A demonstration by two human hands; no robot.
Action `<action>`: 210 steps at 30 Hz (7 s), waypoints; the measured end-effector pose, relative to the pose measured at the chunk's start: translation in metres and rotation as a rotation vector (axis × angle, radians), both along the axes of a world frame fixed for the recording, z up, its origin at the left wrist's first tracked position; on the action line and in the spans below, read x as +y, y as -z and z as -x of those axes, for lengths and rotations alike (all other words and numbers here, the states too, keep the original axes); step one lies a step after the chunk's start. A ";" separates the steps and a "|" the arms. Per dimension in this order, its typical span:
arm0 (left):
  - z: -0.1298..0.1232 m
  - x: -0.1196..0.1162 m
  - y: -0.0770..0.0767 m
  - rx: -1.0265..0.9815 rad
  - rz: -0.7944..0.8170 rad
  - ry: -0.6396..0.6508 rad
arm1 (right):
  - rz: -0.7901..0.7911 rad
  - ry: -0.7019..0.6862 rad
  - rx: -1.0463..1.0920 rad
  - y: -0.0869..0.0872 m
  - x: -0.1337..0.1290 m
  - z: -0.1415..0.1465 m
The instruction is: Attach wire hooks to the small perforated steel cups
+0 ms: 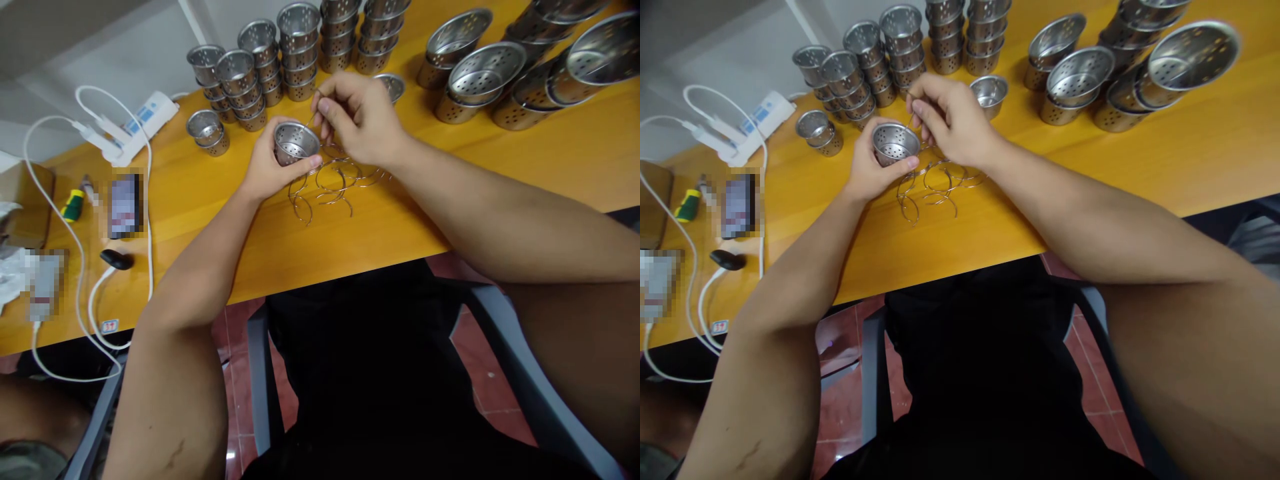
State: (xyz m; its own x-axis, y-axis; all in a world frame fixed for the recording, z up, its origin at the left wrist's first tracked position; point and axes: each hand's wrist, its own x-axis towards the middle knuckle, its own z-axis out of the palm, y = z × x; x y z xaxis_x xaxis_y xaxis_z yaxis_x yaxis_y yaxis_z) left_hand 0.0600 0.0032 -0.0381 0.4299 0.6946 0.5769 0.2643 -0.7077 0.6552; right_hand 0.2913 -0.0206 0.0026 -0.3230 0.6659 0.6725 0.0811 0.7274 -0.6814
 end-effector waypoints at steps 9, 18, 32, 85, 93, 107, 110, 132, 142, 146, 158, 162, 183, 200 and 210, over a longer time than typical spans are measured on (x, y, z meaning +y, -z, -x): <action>0.000 0.000 0.000 -0.013 0.008 0.009 | -0.085 0.034 -0.035 -0.005 -0.005 -0.004; 0.001 -0.001 -0.002 0.011 0.028 0.009 | -0.255 0.159 -0.244 -0.021 -0.014 -0.010; 0.006 0.002 -0.002 -0.059 0.111 0.056 | -0.314 0.154 -0.512 -0.027 -0.022 -0.012; 0.004 -0.008 -0.010 -0.135 0.244 0.124 | 0.045 0.000 -0.307 -0.016 -0.017 -0.013; 0.005 -0.005 -0.007 -0.148 0.257 0.145 | 0.078 -0.060 -0.242 -0.013 -0.014 -0.013; 0.009 -0.001 -0.003 -0.087 0.209 0.104 | 0.065 -0.054 -0.259 -0.018 -0.017 -0.016; 0.009 -0.001 -0.003 -0.083 0.211 0.110 | 0.053 -0.055 -0.262 -0.018 -0.017 -0.016; 0.002 -0.007 -0.009 -0.068 0.078 0.041 | 0.751 -0.374 0.051 -0.021 -0.017 -0.011; 0.002 -0.007 -0.012 -0.036 0.070 0.091 | 0.833 -0.404 0.048 -0.022 -0.020 -0.009; 0.002 -0.005 -0.010 -0.006 0.052 0.115 | 0.832 -0.414 0.037 -0.021 -0.021 -0.007; 0.002 -0.007 -0.008 0.005 0.030 0.067 | 0.761 -0.461 0.064 -0.017 -0.019 -0.005; 0.004 -0.004 -0.005 0.067 0.074 0.122 | 0.814 -0.484 0.025 -0.018 -0.020 -0.008; 0.008 -0.006 -0.010 0.189 0.038 0.114 | 0.806 -0.444 -0.042 -0.018 -0.018 -0.010; 0.002 -0.008 -0.011 0.093 -0.010 0.057 | 0.743 -0.373 0.066 -0.020 -0.025 0.001; 0.003 -0.005 -0.011 0.102 -0.006 0.034 | 0.675 -0.305 0.100 -0.013 -0.029 0.009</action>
